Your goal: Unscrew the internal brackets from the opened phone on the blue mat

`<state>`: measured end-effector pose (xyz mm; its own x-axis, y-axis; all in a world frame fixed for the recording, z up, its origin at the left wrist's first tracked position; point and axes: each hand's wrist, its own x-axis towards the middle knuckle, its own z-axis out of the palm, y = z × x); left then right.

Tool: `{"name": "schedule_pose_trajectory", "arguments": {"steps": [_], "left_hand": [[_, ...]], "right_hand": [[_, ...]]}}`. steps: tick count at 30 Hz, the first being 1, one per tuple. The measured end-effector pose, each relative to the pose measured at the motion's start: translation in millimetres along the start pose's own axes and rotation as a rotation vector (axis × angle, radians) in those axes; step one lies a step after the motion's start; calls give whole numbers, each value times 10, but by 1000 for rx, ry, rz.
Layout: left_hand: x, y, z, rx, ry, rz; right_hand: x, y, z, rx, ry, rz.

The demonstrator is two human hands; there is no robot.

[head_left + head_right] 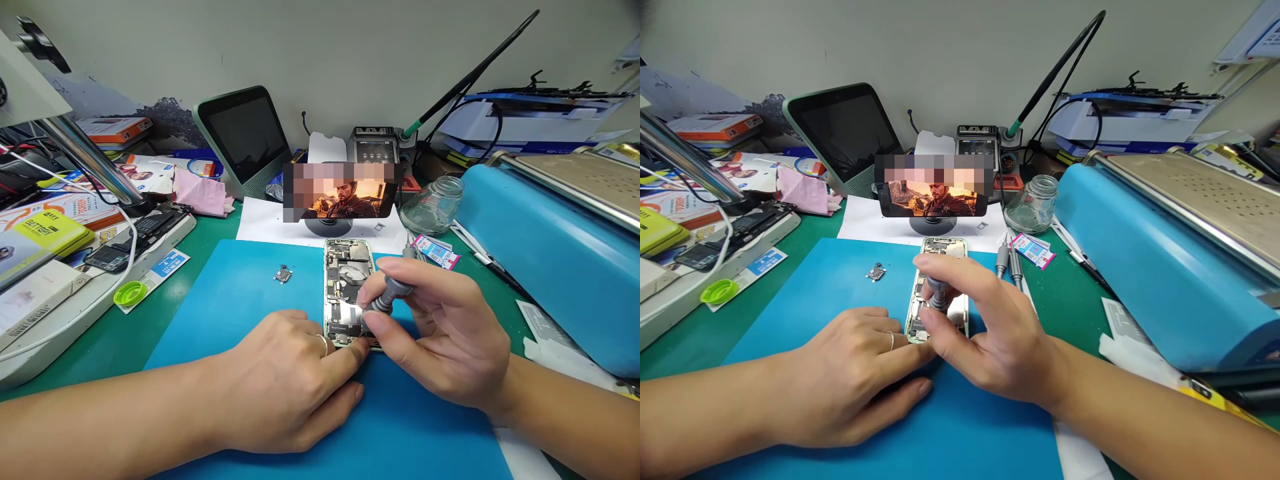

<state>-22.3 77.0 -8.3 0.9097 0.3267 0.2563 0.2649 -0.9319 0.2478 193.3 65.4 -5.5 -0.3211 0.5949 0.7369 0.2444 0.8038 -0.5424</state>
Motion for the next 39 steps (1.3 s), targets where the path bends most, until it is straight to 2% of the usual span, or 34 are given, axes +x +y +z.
{"name": "schedule_pose_trajectory", "arguments": {"steps": [9, 15, 25, 39], "left_hand": [[-6, -7, 9, 33, 59, 48], [-11, -6, 2, 40, 57, 72], [-1, -7, 11, 80, 94, 100], [1, -1, 5, 48, 46, 80]], "right_hand": [[-8, -18, -1, 18, 2, 15], [-8, -16, 14, 31, 33, 32], [-17, -24, 1, 41, -16, 12], [-6, -17, -4, 55, -73, 4]]}}
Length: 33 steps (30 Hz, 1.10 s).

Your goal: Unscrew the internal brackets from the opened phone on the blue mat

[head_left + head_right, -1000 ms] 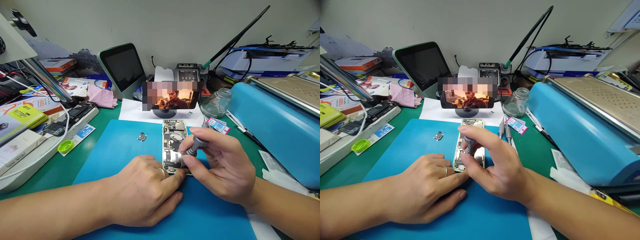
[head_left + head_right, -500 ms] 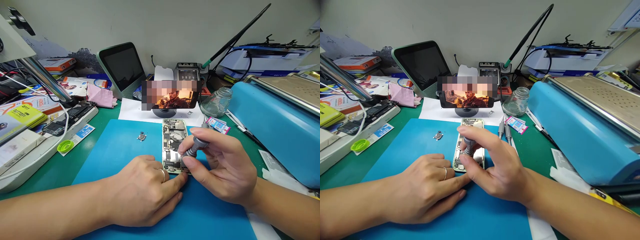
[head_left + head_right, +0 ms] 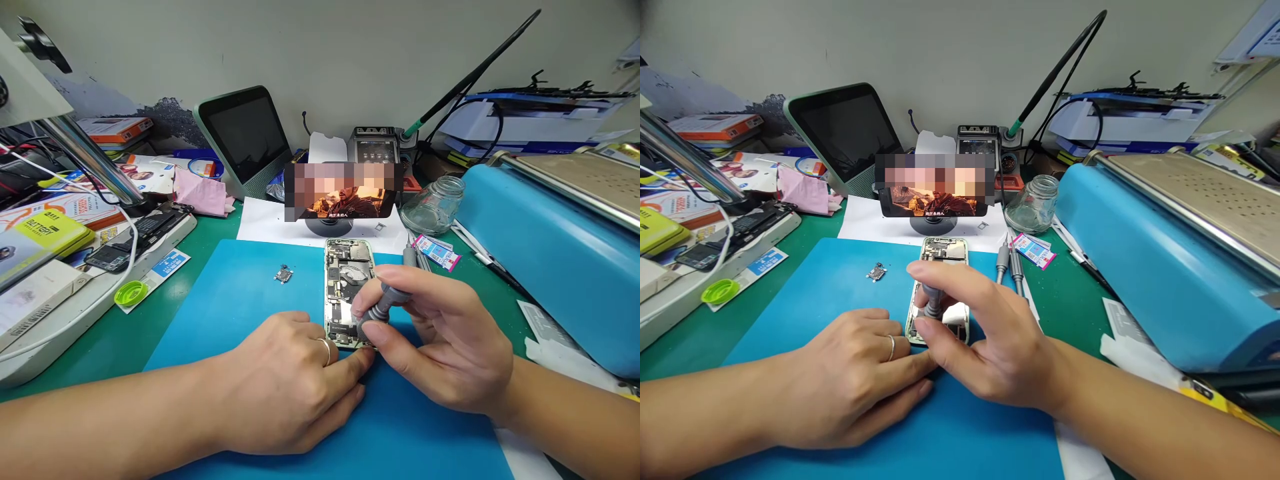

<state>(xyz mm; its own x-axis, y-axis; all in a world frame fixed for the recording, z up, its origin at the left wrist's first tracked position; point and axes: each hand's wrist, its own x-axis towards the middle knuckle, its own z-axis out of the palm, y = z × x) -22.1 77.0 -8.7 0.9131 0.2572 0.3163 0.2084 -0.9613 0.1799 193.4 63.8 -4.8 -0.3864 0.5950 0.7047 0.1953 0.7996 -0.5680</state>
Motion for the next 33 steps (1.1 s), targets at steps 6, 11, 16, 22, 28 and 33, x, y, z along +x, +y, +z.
{"name": "schedule_pose_trajectory", "arguments": {"steps": [6, 11, 16, 22, 28, 33], "left_hand": [[4, -10, 7, 8, 25, 0], [8, -6, 3, -2, 40, -6], [4, 4, 3, -43, 38, -3], [2, -8, 1, -74, -22, -26], [-3, -5, 3, -98, -38, -33], [2, -8, 5, -88, -32, -31]], "right_hand": [[4, 13, 3, -21, -4, -12], [29, -15, -15, -45, -30, -41], [45, -33, -23, -64, -46, -90], [97, -46, -46, -116, -52, -183], [104, -67, -67, -170, -51, -187], [105, -44, -45, -132, -38, -190]]}}
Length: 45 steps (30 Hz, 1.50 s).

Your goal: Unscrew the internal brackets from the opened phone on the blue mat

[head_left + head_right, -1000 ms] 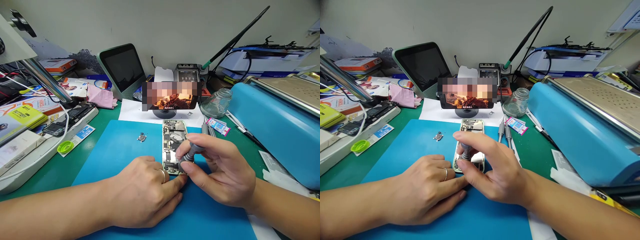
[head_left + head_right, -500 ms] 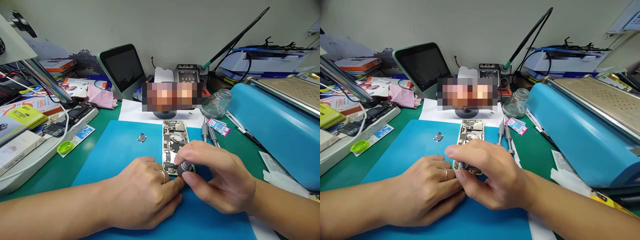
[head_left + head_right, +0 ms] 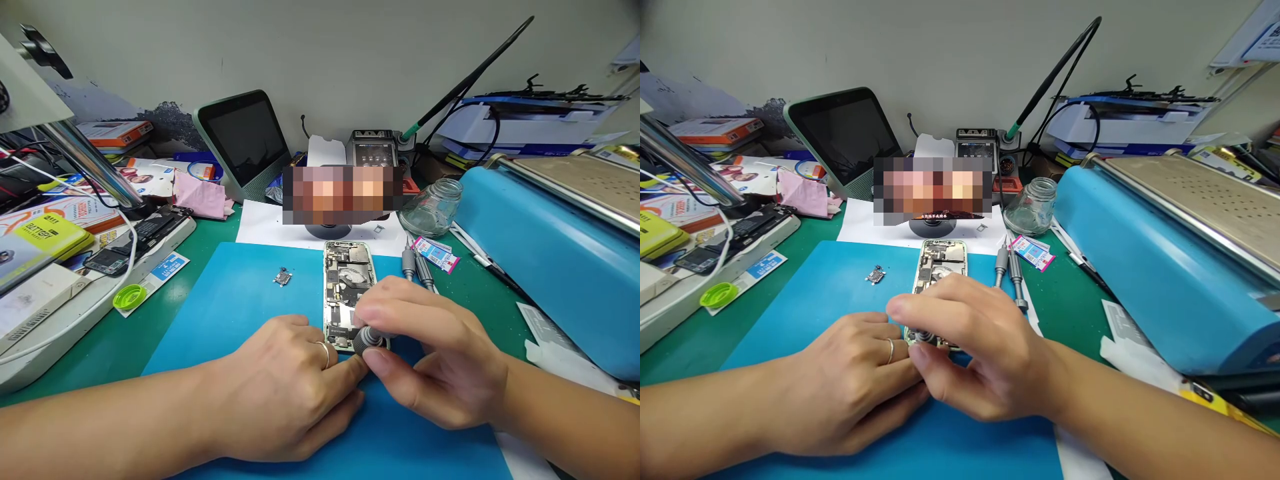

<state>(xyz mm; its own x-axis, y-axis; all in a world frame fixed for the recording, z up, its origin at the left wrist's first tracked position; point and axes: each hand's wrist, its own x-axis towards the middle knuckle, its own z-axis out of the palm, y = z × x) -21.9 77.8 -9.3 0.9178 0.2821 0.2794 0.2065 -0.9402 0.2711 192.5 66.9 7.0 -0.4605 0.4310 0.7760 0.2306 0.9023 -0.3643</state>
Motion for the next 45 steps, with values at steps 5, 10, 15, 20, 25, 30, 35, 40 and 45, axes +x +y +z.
{"name": "schedule_pose_trajectory", "arguments": {"steps": [5, 10, 15, 20, 25, 30, 35, 40, 45], "left_hand": [[-1, 10, -14, 9, -5, 8], [4, 7, -1, 7, 1, 6], [3, 5, -4, 2, 17, 13], [4, 14, -10, -1, 12, 1], [13, 8, -4, -4, 14, 18], [15, 9, -14, 0, 17, 16], [9, 16, -7, 7, 24, 10], [8, 17, 1, 18, 48, 11], [-13, 18, 2, 14, 41, 12]], "right_hand": [[4, 15, 7, -38, 9, -12], [0, 12, 5, -10, 12, -8], [2, 10, 15, -36, 14, -17], [-5, 30, 14, -25, 9, -18], [-12, 14, 13, -25, -2, -4], [-9, -6, 13, -42, -12, 25], [-4, 12, 0, -60, 12, 10], [-8, 21, -8, -31, 17, 23], [-20, -1, -10, -73, 9, 69]]}}
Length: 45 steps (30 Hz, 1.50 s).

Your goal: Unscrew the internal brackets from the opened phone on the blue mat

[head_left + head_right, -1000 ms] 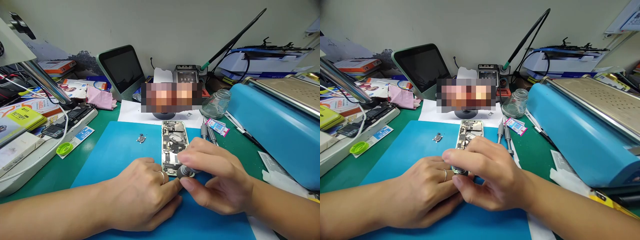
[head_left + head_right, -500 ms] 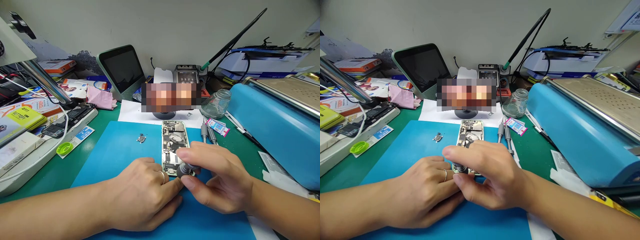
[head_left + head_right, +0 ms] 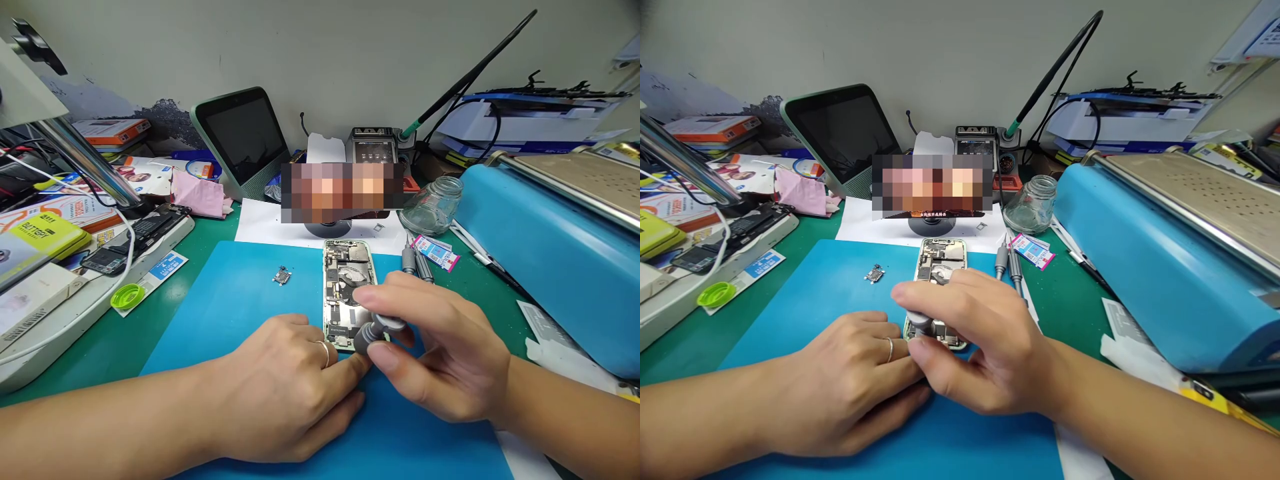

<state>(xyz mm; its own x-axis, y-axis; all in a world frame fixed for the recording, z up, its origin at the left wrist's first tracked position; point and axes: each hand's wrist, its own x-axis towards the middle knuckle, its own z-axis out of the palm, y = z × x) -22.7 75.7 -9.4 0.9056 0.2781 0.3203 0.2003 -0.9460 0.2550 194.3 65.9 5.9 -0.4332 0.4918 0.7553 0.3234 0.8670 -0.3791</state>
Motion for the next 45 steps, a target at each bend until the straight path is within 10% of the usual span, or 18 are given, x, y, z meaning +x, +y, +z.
{"name": "schedule_pose_trajectory", "arguments": {"steps": [45], "left_hand": [[27, 14, 17, 13, 2, 1]], "right_hand": [[-29, -26, -23, -26, -33, 4]]}}
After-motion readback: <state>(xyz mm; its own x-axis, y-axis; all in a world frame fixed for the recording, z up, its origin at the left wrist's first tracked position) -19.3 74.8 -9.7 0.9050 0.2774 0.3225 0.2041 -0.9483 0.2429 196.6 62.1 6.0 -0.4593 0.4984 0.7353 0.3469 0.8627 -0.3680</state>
